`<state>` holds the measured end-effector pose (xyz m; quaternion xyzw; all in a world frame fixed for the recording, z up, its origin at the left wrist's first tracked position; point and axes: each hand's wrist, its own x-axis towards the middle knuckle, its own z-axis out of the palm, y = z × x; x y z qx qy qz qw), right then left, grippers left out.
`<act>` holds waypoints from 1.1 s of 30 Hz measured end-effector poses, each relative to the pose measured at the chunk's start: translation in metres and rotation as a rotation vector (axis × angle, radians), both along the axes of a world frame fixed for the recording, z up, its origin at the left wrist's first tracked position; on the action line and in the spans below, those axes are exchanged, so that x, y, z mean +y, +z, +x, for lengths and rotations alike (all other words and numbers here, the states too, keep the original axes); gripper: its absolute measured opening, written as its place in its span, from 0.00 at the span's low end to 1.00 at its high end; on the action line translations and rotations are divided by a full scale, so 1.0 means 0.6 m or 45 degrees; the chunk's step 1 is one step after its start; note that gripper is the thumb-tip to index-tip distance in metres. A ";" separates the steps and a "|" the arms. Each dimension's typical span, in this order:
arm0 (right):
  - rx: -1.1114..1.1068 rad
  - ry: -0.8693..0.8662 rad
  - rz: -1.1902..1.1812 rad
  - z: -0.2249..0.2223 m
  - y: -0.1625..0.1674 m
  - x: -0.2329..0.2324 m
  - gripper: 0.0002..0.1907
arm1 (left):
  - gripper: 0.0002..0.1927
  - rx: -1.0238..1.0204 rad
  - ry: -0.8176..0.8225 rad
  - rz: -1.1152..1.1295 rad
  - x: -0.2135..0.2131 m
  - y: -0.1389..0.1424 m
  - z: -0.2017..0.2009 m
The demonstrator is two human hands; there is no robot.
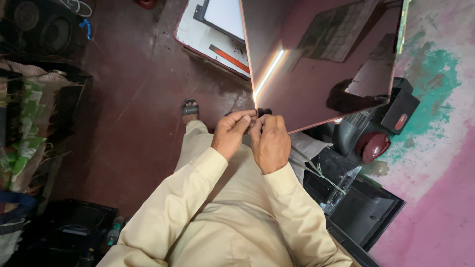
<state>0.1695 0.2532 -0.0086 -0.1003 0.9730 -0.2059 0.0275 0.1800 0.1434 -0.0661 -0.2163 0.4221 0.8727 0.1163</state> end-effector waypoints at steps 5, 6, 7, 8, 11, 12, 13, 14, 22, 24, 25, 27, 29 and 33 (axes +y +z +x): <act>0.048 -0.022 -0.065 0.020 -0.008 0.007 0.09 | 0.16 0.105 -0.057 -0.257 -0.001 -0.001 0.010; 0.049 -0.024 -0.067 0.024 -0.009 0.009 0.09 | 0.17 0.137 -0.066 -0.336 -0.001 0.002 0.014; 0.050 -0.026 -0.067 0.027 -0.009 0.010 0.08 | 0.16 0.138 -0.055 -0.385 -0.001 0.005 0.018; 0.054 -0.028 -0.070 0.029 -0.010 0.012 0.08 | 0.16 0.143 -0.042 -0.436 -0.001 0.008 0.019; 0.041 -0.057 -0.071 0.036 -0.011 0.017 0.08 | 0.17 0.206 -0.055 -0.691 -0.006 0.019 0.024; 0.044 -0.054 -0.090 0.037 -0.013 0.018 0.08 | 0.18 0.235 -0.066 -0.793 -0.009 0.022 0.024; 0.044 -0.050 -0.109 0.038 -0.013 0.021 0.08 | 0.16 0.337 -0.071 -0.941 -0.011 0.026 0.026; 0.041 -0.046 -0.129 0.040 -0.015 0.022 0.08 | 0.15 0.437 -0.077 -1.088 -0.014 0.029 0.030; 0.005 -0.037 -0.249 0.050 -0.007 0.042 0.02 | 0.14 0.427 -0.021 -1.130 -0.003 0.023 0.038; -0.048 -0.015 -0.226 0.054 0.000 0.044 0.05 | 0.13 0.276 0.046 -0.998 0.007 0.013 0.036; -0.109 -0.020 -0.210 0.057 0.002 0.038 0.07 | 0.12 0.186 0.081 -0.781 0.008 0.006 0.031; -0.189 0.008 -0.210 0.063 0.009 0.027 0.10 | 0.11 0.004 0.143 -0.340 0.006 -0.007 0.022; -0.217 0.077 -0.252 0.065 0.016 0.011 0.12 | 0.11 -0.031 0.116 -0.379 -0.002 -0.009 0.019; -0.225 0.103 -0.443 0.064 0.043 -0.004 0.13 | 0.11 -0.061 0.024 -0.408 -0.018 -0.008 0.017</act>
